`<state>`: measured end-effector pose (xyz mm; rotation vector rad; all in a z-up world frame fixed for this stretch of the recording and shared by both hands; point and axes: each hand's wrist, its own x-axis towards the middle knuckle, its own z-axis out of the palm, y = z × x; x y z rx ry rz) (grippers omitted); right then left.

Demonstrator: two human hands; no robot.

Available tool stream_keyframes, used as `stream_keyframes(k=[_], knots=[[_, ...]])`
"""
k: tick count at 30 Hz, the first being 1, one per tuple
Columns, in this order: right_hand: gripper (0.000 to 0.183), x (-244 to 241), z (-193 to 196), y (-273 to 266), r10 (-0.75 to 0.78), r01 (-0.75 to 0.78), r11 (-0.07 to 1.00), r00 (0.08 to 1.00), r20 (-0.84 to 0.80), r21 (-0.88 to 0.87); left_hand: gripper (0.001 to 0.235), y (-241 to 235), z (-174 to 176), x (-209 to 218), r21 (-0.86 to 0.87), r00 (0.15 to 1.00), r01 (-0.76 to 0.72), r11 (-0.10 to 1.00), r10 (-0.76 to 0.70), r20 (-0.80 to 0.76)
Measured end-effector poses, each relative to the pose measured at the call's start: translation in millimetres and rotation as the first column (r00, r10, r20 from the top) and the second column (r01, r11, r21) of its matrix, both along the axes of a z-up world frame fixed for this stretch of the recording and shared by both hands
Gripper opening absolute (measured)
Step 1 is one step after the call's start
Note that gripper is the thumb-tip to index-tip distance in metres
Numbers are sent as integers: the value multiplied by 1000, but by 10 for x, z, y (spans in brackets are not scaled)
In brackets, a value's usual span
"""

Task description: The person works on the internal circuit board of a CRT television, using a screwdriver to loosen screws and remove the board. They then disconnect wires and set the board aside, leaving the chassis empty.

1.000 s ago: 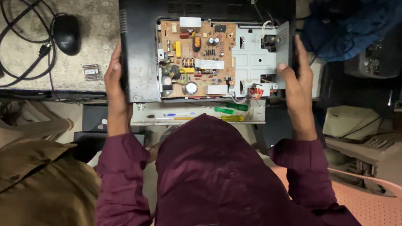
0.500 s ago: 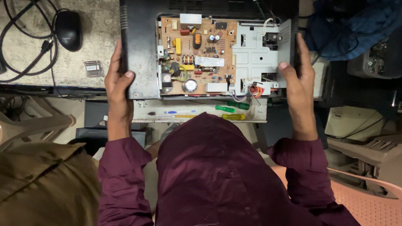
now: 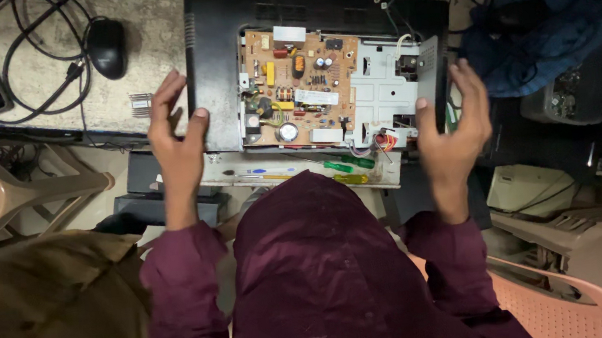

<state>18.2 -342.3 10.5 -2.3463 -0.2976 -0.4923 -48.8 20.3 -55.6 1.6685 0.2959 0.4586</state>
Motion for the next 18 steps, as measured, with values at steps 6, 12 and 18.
stream_keyframes(k=[6, 12, 18], knots=[[30, -121, 321, 475, 312, -295, 946, 942, 123, -135, 8, -285, 299, -134, 370, 999, -2, 929, -16, 47], [33, -110, 383, 818, 554, -542, 791, 831, -45, -284, 17, -326, 495, -193, 302, 994, 96, 949, -109, 25], [31, -125, 336, 829, 557, -549, 772, 827, -76, -320, 25, -391, 527, -227, 331, 995, 87, 940, -97, 12]])
